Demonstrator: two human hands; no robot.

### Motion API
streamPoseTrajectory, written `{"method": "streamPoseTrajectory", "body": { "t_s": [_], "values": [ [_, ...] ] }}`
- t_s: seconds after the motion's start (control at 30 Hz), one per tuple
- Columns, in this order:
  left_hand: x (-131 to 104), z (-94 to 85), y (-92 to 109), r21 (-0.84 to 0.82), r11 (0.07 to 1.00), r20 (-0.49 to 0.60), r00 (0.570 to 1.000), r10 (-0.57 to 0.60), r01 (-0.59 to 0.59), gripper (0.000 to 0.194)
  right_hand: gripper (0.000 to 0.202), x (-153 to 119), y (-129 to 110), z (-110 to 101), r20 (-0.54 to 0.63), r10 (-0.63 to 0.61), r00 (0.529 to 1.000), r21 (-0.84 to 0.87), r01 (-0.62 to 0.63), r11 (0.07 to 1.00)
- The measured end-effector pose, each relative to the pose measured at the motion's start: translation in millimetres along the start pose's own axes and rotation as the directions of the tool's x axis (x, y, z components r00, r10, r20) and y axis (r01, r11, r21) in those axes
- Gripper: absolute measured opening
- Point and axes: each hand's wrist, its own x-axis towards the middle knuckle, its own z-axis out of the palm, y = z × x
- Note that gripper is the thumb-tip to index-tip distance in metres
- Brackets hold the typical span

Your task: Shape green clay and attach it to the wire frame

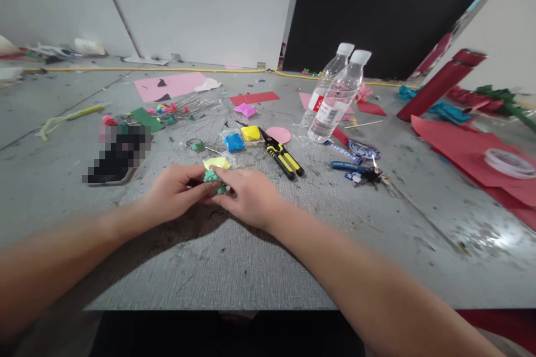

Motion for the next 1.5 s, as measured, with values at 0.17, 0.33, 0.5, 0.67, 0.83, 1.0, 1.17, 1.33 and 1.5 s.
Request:
{"method": "streamPoseTrajectory", "body": {
  "t_s": [0.17,0.33,0.5,0.67,0.83,1.0,1.17,1.33,1.5],
  "values": [
    [1.0,0.0,-2.0,-0.097,0.995,0.082,0.996,-0.029,0.037,0.037,0.025,0.1,9.0,-0.7,-0.087,-0.073,0.993,0.054,0.078,0.995],
    [1.1,2.3,-3.7,-0.249,0.957,0.088,0.987,-0.133,0.151,0.05,0.02,-0.1,2.0,-6.5,-0.035,-0.051,0.998,0.098,0.054,0.994],
    [3.9,1.0,-2.2,-0.361,0.899,0.166,0.965,-0.202,0.25,0.033,0.029,-0.4,-2.4,-7.0,-0.019,-0.092,0.996,0.109,0.094,0.99],
    [3.6,3.3,-3.4,-0.385,0.891,0.134,0.969,-0.206,0.242,0.021,0.053,-1.7,-1.9,3.2,0.011,-0.01,1.0,0.347,0.005,0.938],
    [0.4,5.2,-5.6,-0.33,0.924,0.017,0.979,-0.201,0.195,0.024,0.066,-2.5,1.1,12.6,0.127,0.139,0.982,0.604,-0.188,0.774],
    [0.5,3.5,-5.3,-0.26,0.955,-0.009,0.989,-0.148,0.141,0.021,0.059,-1.0,5.1,7.7,0.065,0.222,0.973,0.423,-0.228,0.877],
    [0.5,3.6,2.4,-0.358,0.92,0.142,0.983,-0.115,0.159,0.025,0.038,1.5,2.6,-1.6,-0.03,0.03,0.999,0.038,-0.029,0.999],
    [-0.4,9.0,6.2,-0.684,0.657,0.296,0.944,-0.145,0.315,0.028,0.023,1.6,1.6,-7.1,0.026,0.059,0.998,-0.144,-0.055,0.988],
    [-1.0,12.0,2.2,-0.595,0.742,0.306,0.941,-0.145,0.308,0.009,0.02,2.8,1.9,-10.4,0.07,0.008,0.998,-0.199,0.006,0.98]
  ]
}}
